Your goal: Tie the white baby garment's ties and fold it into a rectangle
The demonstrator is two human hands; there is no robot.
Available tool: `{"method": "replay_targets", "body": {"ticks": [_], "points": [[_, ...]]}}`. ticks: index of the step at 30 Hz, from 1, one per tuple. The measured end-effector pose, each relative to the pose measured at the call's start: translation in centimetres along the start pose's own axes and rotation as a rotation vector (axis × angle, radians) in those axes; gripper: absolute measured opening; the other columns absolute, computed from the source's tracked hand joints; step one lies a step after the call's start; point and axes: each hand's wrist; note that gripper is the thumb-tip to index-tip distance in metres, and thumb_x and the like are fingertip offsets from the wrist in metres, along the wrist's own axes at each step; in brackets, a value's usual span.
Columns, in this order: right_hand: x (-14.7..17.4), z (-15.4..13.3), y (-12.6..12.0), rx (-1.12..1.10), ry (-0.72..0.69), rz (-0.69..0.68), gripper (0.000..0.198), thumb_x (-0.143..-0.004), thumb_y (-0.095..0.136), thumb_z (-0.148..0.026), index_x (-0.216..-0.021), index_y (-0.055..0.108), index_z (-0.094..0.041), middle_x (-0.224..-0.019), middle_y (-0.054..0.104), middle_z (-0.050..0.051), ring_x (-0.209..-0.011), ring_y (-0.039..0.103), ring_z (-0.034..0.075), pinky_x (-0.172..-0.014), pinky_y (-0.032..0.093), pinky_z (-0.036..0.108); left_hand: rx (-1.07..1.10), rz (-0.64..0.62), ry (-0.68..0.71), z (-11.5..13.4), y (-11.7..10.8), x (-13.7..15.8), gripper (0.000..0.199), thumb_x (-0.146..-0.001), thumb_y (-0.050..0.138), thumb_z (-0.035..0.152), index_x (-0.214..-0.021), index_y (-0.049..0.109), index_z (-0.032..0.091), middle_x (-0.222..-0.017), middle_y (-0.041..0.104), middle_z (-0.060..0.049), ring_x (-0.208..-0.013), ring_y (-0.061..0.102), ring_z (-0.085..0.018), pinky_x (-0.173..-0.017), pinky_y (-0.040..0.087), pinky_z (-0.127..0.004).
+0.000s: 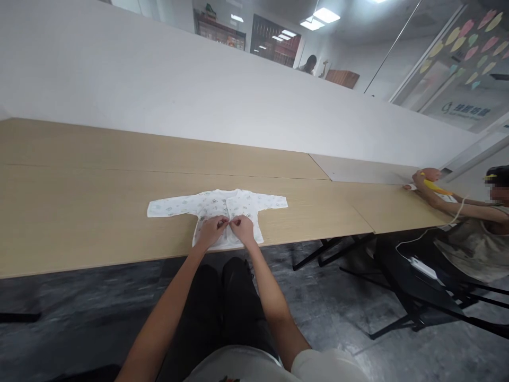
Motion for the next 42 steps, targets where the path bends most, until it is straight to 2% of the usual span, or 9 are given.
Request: {"method": "replay_targets", "body": {"ticks": [5,11,21,29,32,35,37,40,42], "points": [[0.1,0.1,-0.1,-0.040,0.003,-0.002,0.013,-0.081,0.063,-0.017,-0.081,0.076,-0.021,-0.080,0.074,0.002,-0.078,0.066,0.017,-0.073,0.046,0.023,0.104,0.005,-0.014,0.0,-0.1,0.0,0.032,-0.087,0.045,0.038,-0.098,0.071,0.023,-0.092,0.075,-0.003,-0.075,0.065,-0.017,-0.076,0.048,-0.029],[0.3,0.0,-0.1,-0.048,-0.041,0.017,0.009,-0.081,0.068,-0.026,-0.082,0.076,-0.022,-0.082,0.073,0.002,-0.081,0.066,0.017,-0.077,0.048,0.024,0.120,-0.007,-0.046,0.2,0.0,-0.1,0.032,-0.084,0.051,0.038,-0.105,0.070,0.022,-0.099,0.075,-0.005,-0.081,0.067,-0.020,-0.080,0.049,-0.031],[0.0,0.2,-0.1,-0.041,-0.021,0.015,0.011,-0.081,0.062,-0.017,-0.077,0.072,-0.020,-0.081,0.072,0.003,-0.079,0.064,0.017,-0.077,0.046,0.024,-0.007,0.006,-0.036,0.4,0.2,-0.1,0.027,-0.087,0.050,0.040,-0.090,0.069,0.022,-0.097,0.073,-0.006,-0.092,0.065,-0.023,-0.090,0.045,-0.036],[-0.2,0.8,-0.1,-0.143,0.071,0.111,0.013,-0.078,0.052,-0.017,-0.072,0.062,-0.019,-0.070,0.063,0.000,-0.071,0.058,0.015,-0.072,0.044,0.023,-0.005,0.050,-0.106,0.1,0.3,-0.3,0.027,-0.085,0.047,0.036,-0.091,0.067,0.019,-0.092,0.072,-0.007,-0.088,0.065,-0.022,-0.081,0.047,-0.032],[-0.5,1.4,-0.5,-0.198,0.074,0.143,0.013,-0.074,0.051,-0.015,-0.080,0.063,-0.017,-0.080,0.065,0.001,-0.071,0.058,0.015,-0.073,0.045,0.024,0.021,0.057,-0.116,-0.3,0.1,-0.6,0.027,-0.084,0.047,0.033,-0.097,0.066,0.019,-0.091,0.072,-0.006,-0.087,0.065,-0.020,-0.079,0.048,-0.030],[-1.6,1.6,-1.1,-0.192,0.048,0.193,0.028,-0.072,0.052,-0.012,-0.097,0.064,-0.015,-0.097,0.067,0.005,-0.075,0.060,0.014,-0.077,0.047,0.025,0.004,0.080,-0.146,-0.9,-0.4,-1.9,0.030,-0.083,0.046,0.026,-0.104,0.066,0.018,-0.095,0.072,-0.007,-0.089,0.065,-0.020,-0.082,0.049,-0.030],[-3.0,1.2,-1.3,-0.129,0.032,0.196,0.031,-0.075,0.050,-0.011,-0.102,0.065,-0.014,-0.097,0.068,0.006,-0.078,0.061,0.015,-0.080,0.047,0.025,-0.022,0.118,-0.155,-1.1,-0.6,-3.3,0.033,-0.083,0.042,0.022,-0.104,0.067,0.017,-0.101,0.072,-0.008,-0.095,0.065,-0.021,-0.087,0.048,-0.032],[-6.1,0.0,-1.1,-0.007,0.005,0.096,0.029,-0.083,0.048,-0.013,-0.106,0.067,-0.015,-0.088,0.070,0.005,-0.082,0.064,0.016,-0.083,0.047,0.026,-0.051,0.142,-0.115,-1.1,-0.6,-6.0,0.036,-0.085,0.039,0.018,-0.103,0.069,0.015,-0.109,0.071,-0.010,-0.104,0.063,-0.022,-0.094,0.047,-0.032],[-8.2,-0.9,-0.6,0.082,-0.011,-0.004,0.027,-0.085,0.052,-0.016,-0.105,0.069,-0.016,-0.091,0.072,0.006,-0.088,0.065,0.017,-0.085,0.047,0.026,-0.088,0.133,-0.119,-1.1,-0.4,-7.6,0.038,-0.086,0.038,0.017,-0.105,0.070,0.014,-0.112,0.070,-0.011,-0.106,0.062,-0.022,-0.094,0.046,-0.032]]}}
Point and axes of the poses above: each hand's wrist, its own x-axis away from the middle knuckle, its own y-axis out of the palm, z = x × y
